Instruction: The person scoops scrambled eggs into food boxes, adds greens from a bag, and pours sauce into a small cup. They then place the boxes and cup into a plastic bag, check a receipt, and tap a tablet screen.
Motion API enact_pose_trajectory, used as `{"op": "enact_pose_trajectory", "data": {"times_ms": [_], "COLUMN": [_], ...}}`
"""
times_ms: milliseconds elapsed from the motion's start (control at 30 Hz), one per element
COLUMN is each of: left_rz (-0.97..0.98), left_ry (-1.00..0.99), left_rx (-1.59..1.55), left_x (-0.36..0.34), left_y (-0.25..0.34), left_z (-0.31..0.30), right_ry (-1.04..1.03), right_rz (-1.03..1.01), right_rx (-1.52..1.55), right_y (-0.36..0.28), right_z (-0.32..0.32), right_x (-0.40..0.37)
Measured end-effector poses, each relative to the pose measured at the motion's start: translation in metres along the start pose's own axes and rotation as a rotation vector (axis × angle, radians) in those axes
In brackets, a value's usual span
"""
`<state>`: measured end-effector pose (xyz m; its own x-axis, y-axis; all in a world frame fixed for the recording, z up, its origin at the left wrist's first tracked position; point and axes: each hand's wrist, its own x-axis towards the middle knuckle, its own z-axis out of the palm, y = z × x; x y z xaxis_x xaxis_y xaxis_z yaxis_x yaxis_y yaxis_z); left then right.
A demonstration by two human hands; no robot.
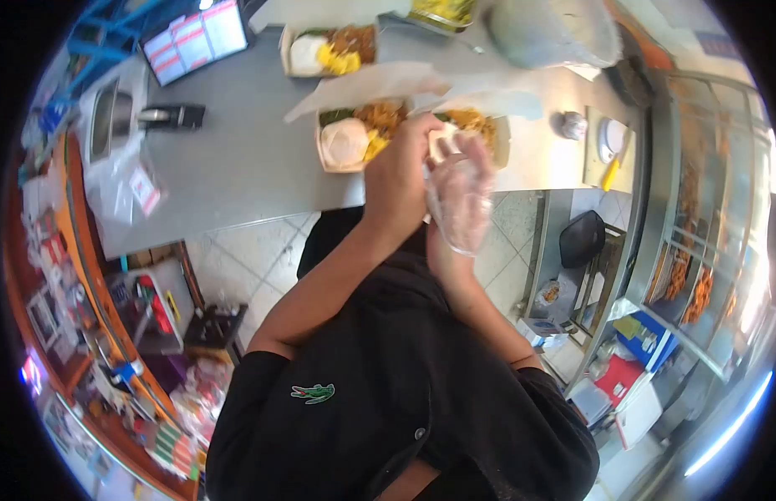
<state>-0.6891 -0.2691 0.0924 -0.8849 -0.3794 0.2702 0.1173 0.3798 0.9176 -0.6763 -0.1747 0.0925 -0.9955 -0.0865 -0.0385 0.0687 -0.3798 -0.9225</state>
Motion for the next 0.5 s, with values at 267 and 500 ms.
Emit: {"op": "enact_pose_trajectory", "data": {"times_ms": [267,500], "left_rz": [-0.125,0.091], "left_ry": [0.151,-0.114], "left_rx": [0.107,-0.155], "left_x": [0.091,0.070], "left_y": [-0.007,0.070], "left_z": [-0.014,0.126], "right_ry": [-0.372,0.131], "right_rz": [0.014,-0.706], "right_rx": [-0.276,-0.824], "right_y": [-0.055,-0.100], "right_z": [-0.033,-0.169], "right_x": [-0.028,0.178]}}
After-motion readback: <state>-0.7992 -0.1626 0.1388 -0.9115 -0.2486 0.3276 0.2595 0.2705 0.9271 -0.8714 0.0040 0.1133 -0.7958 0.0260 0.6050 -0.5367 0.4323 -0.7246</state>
